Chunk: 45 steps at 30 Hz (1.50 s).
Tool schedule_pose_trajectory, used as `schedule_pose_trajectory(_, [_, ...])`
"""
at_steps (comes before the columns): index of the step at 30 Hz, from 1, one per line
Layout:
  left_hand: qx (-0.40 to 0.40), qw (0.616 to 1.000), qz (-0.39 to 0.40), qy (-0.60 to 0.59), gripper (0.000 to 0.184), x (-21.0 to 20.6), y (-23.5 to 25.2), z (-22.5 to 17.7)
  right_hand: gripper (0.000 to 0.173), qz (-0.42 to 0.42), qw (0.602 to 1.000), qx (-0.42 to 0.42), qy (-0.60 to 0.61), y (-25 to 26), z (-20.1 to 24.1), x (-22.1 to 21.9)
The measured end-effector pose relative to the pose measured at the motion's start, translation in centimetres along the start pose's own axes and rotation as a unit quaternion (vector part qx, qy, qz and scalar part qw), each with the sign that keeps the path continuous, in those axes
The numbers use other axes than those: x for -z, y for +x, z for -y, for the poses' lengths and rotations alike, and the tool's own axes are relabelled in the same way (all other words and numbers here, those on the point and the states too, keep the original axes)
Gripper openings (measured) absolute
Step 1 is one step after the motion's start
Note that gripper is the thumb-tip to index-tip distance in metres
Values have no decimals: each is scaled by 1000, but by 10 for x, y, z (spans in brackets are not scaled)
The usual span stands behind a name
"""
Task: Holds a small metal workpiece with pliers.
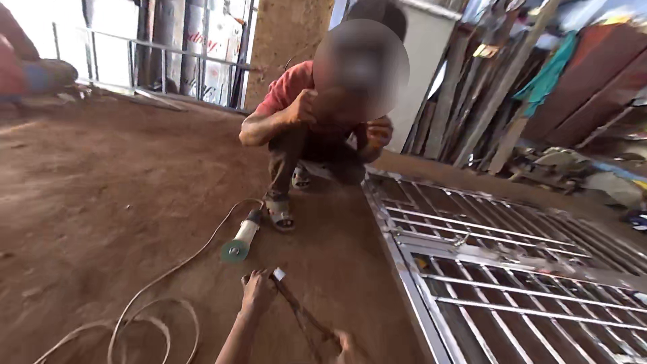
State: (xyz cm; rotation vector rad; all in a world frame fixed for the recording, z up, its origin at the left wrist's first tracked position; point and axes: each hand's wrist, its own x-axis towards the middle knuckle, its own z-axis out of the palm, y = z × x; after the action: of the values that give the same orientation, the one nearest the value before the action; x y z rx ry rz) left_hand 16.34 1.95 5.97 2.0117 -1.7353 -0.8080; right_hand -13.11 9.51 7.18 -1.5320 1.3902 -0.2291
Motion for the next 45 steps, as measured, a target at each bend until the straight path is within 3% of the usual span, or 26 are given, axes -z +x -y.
schedule_pose_trajectory(3, [-6,1000,-1,-8,48,0,-4,6,74,41,997,-67,13,1,5,1])
schedule_pose_trajectory(8, [-18,998,20,-64,37,0,-6,22,67,145,976,-112,118,-4,-1,15])
schedule_pose_trajectory(11, [-28,994,33,-97,22,0,-7,34,46,206,959,-115,157,-4,-8,30])
schedule_pose_trajectory(15, [-37,991,27,-123,20,-1,-8,45,22,229,947,-143,171,-3,-13,52])
schedule_pose_trajectory(19, [62,983,-65,-160,22,4,-9,47,19,225,934,-176,213,-4,-19,69])
schedule_pose_trajectory(23, [175,953,-149,-195,22,-6,-12,31,19,204,924,-226,232,-4,-25,54])
schedule_pose_trajectory(28, [218,938,-183,-197,22,-38,-21,-4,23,190,939,-259,125,5,-23,14])
schedule_pose_trajectory(31, [212,931,-211,-210,19,-63,-26,-16,32,139,968,-197,-68,11,-32,-2])
schedule_pose_trajectory(33, [218,926,-219,-217,18,-72,-28,-25,56,88,966,-169,-176,11,-29,-8])
schedule_pose_trajectory(36, [239,917,-228,-222,19,-83,-26,-31,119,53,923,-205,-320,-3,-13,-28])
schedule_pose_trajectory(38, [256,907,-239,-233,17,-86,-21,-30,134,6,898,-201,-392,-6,-20,-48])
schedule_pose_trajectory(41, [282,892,-249,-252,16,-87,-13,-24,122,-17,893,-206,-399,-5,-28,-67])
schedule_pose_trajectory(45, [302,893,-238,-236,18,-84,-10,-13,86,3,914,-225,-336,-7,-15,-71])
